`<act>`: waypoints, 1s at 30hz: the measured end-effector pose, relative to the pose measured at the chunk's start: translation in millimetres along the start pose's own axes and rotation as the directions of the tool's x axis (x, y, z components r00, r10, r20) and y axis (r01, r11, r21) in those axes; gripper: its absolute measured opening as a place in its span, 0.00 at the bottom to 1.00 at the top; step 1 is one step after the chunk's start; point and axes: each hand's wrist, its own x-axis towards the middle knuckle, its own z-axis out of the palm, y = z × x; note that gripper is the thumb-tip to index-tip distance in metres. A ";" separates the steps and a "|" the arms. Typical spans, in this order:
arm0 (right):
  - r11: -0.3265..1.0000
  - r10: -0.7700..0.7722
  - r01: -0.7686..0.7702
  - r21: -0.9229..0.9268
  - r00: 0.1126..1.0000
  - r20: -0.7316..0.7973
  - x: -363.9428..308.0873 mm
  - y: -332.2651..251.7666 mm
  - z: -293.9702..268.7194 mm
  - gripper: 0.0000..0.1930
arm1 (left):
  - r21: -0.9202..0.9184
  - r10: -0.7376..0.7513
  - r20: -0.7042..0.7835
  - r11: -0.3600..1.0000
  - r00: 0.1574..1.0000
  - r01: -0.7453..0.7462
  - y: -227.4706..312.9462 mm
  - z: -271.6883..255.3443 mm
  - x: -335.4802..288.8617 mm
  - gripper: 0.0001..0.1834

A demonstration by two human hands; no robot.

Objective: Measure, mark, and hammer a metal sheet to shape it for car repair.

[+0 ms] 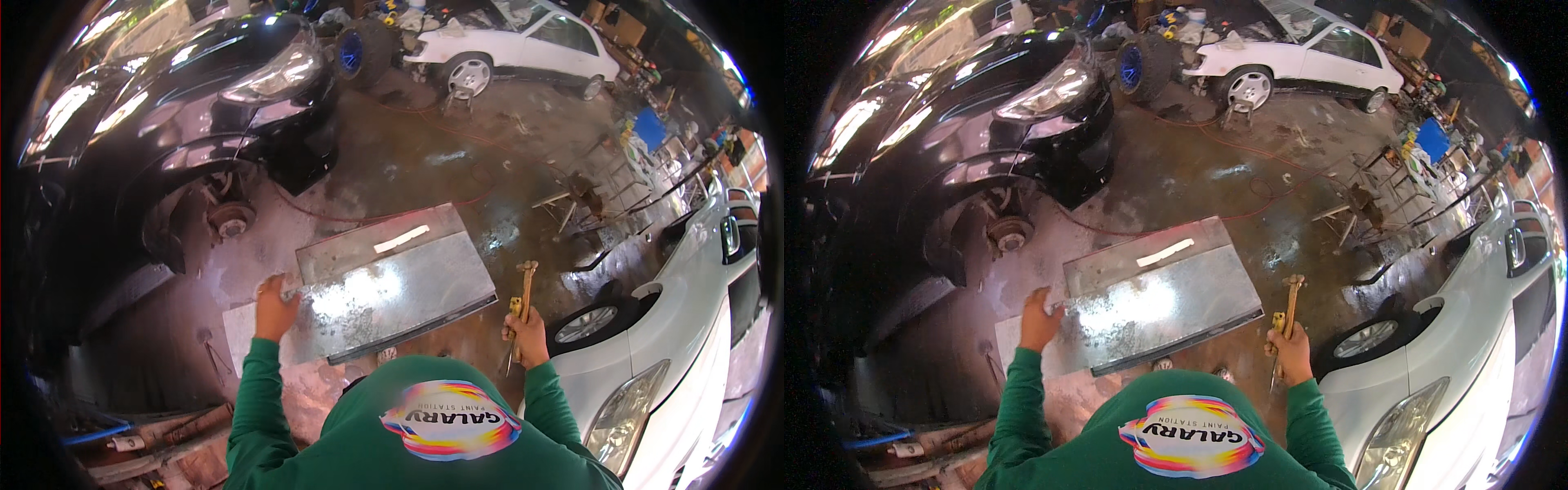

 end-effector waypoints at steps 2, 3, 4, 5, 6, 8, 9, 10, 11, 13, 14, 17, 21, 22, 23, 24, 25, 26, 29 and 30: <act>1.000 -0.012 0.012 -0.002 1.000 -0.008 3.0 6.6 -5.1 0.10 | -0.034 0.091 0.059 0.995 0.994 -0.089 32.2 28.4 21.6 0.35; 1.000 -0.008 0.008 -0.013 1.000 -0.005 -0.6 13.1 -10.3 0.10 | -0.047 0.117 0.093 0.992 0.989 -0.113 51.4 39.4 30.6 0.35; 1.000 0.003 -0.003 -0.010 1.000 -0.020 -5.5 16.2 -15.2 0.10 | -0.049 0.125 0.110 0.992 0.986 -0.120 69.0 49.0 38.2 0.35; 1.000 -0.001 0.000 -0.014 1.000 -0.031 -8.6 14.8 -16.4 0.10 | -0.078 0.174 0.117 0.983 0.978 -0.165 85.5 57.9 48.9 0.35; 1.000 -0.011 0.010 -0.017 0.999 -0.038 -8.1 12.0 -15.5 0.10 | -0.105 0.221 0.116 0.972 0.968 -0.209 99.7 66.1 62.2 0.35; 1.000 -0.007 0.007 0.006 0.998 -0.055 -13.6 9.4 -17.5 0.11 | -0.094 0.249 0.144 0.967 0.958 -0.238 122.6 84.2 83.4 0.34; 1.000 -0.011 0.012 0.024 0.998 -0.064 -17.0 8.0 -20.5 0.11 | -0.085 0.272 0.162 0.962 0.949 -0.261 133.3 94.4 90.7 0.34; 0.999 -0.013 0.015 0.032 0.997 -0.073 -19.3 9.0 -25.2 0.11 | -0.041 0.296 0.157 0.955 0.942 -0.294 141.3 104.9 97.3 0.33; 0.999 -0.024 0.026 0.024 0.997 -0.077 -23.4 10.6 -31.3 0.11 | -0.039 0.309 0.155 0.951 0.938 -0.307 151.4 115.1 101.9 0.33; 0.999 -0.038 0.040 0.020 0.995 -0.098 -27.8 13.3 -42.0 0.11 | 0.092 0.237 0.231 0.960 0.944 -0.263 162.6 138.2 120.5 0.32; 0.999 -0.042 0.045 0.025 0.993 -0.112 -27.8 19.2 -49.7 0.11 | 0.119 0.206 0.226 0.964 0.952 -0.237 162.5 152.3 127.9 0.32; 0.998 -0.027 0.032 0.056 0.995 -0.099 -32.5 20.3 -72.9 0.11 | 0.117 0.108 0.212 0.984 0.971 -0.135 143.9 184.2 140.8 0.29; 1.000 0.002 0.002 0.026 0.990 -0.142 -27.7 21.8 -115.7 0.11 | 0.147 0.107 0.197 0.980 0.975 -0.137 147.4 177.4 146.3 0.16; 1.000 -0.018 0.019 0.009 0.991 -0.130 -19.9 28.2 -131.4 0.10 | 0.127 0.047 0.200 0.989 0.979 -0.074 151.0 172.9 144.1 0.13; 1.000 -0.026 0.027 0.007 0.992 -0.124 -9.8 35.4 -144.7 0.10 | 0.125 0.045 0.191 0.990 0.981 -0.070 153.0 166.9 141.4 0.13; 0.999 -0.039 0.039 -0.009 0.994 -0.099 3.2 45.2 -160.6 0.11 | -0.079 -0.001 0.107 0.997 0.994 0.009 157.2 157.8 134.0 0.12; 0.999 -0.052 0.050 -0.022 0.995 -0.081 13.8 49.1 -179.0 0.11 | -0.287 -0.056 0.037 0.956 0.998 0.064 172.2 153.5 126.7 0.11; 0.999 -0.012 0.013 0.031 0.998 -0.055 20.6 47.1 -191.3 0.12 | -0.288 -0.062 0.034 0.955 0.997 0.069 194.2 146.7 115.3 0.11; 0.977 0.029 -0.053 0.207 0.993 0.117 37.4 4.7 -212.2 0.15 | -0.379 -0.163 0.132 0.903 0.978 0.202 268.0 123.3 69.5 0.14; 0.989 0.025 -0.053 0.140 0.981 0.195 52.9 -5.0 -219.3 0.17 | -0.370 -0.038 0.115 0.926 0.993 0.078 283.4 129.8 50.7 0.13</act>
